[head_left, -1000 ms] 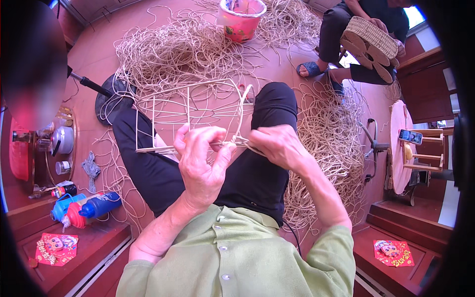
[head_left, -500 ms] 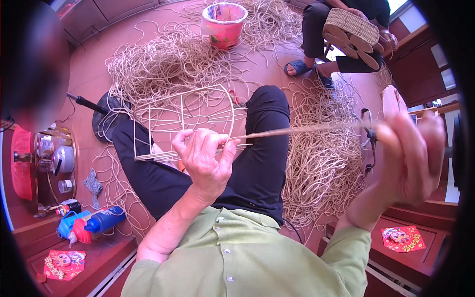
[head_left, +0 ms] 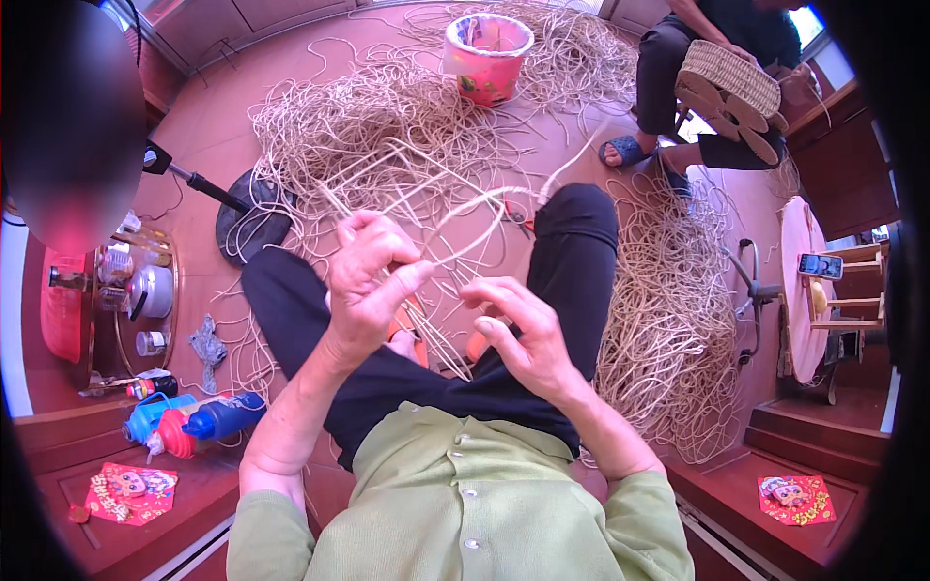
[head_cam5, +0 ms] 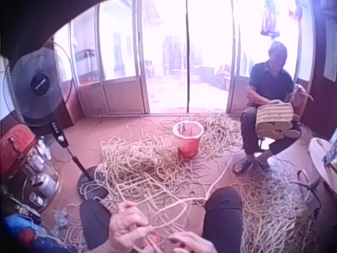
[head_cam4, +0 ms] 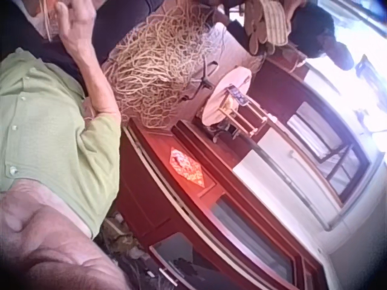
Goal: Weaving a structure or basket frame using long strips of flexible material.
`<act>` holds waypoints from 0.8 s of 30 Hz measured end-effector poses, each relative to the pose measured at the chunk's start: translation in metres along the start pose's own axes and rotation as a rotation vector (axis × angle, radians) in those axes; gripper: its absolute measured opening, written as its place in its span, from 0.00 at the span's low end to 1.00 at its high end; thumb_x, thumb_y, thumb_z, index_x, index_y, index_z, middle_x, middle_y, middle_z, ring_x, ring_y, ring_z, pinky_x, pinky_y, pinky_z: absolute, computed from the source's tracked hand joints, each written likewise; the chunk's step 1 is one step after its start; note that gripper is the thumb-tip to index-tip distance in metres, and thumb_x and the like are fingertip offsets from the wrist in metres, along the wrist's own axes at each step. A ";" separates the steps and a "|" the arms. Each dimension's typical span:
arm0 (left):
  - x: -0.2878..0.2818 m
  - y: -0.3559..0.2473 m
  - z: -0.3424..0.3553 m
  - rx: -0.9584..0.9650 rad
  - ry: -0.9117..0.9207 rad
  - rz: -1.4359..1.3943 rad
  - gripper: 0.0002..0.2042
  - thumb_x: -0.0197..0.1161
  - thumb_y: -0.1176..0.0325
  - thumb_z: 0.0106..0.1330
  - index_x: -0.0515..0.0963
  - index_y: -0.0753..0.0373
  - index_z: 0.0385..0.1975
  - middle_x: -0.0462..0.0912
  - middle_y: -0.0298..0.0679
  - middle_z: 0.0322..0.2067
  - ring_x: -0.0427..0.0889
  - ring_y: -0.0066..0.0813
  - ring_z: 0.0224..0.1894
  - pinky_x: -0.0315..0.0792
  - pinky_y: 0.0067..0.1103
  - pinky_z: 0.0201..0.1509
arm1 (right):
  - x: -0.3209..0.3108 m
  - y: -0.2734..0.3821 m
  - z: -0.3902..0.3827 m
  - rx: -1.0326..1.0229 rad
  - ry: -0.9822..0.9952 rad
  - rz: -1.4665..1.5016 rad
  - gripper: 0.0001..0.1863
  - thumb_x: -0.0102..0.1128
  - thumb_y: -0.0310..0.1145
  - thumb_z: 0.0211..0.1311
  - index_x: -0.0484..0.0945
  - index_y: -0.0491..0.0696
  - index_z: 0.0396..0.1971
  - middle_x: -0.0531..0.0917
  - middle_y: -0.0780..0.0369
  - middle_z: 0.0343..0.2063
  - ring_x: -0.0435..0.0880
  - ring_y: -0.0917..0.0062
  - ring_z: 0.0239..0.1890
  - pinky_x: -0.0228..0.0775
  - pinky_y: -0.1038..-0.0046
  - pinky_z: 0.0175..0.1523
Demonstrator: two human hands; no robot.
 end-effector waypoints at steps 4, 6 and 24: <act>-0.003 0.000 -0.031 -0.236 -0.127 -0.004 0.08 0.70 0.76 0.56 0.79 0.60 0.33 0.77 0.28 0.23 0.78 0.19 0.30 0.58 0.35 0.70 | 0.053 -0.025 0.007 0.272 0.023 0.697 0.23 0.51 0.30 0.74 0.67 0.46 0.66 0.79 0.63 0.45 0.80 0.80 0.43 0.78 0.76 0.42; -0.003 0.008 -0.044 -0.338 -0.203 -0.144 0.10 0.70 0.78 0.56 0.79 0.60 0.36 0.78 0.28 0.24 0.79 0.18 0.31 0.57 0.38 0.73 | 0.075 -0.034 0.013 0.426 0.051 0.969 0.25 0.49 0.30 0.75 0.63 0.47 0.70 0.78 0.66 0.43 0.78 0.84 0.40 0.77 0.78 0.41; 0.005 0.035 -0.098 -0.099 0.214 0.027 0.08 0.74 0.71 0.53 0.84 0.62 0.32 0.78 0.40 0.45 0.79 0.40 0.52 0.69 0.35 0.64 | 0.084 -0.020 -0.069 0.556 0.349 0.587 0.14 0.48 0.37 0.78 0.77 0.45 0.35 0.73 0.68 0.32 0.72 0.81 0.33 0.66 0.76 0.40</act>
Point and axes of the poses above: each hand's wrist, its own z-axis towards the middle knuckle, its own x-axis out of the palm, y = z × x, the point moved 6 cm from there along z, towards the middle knuckle
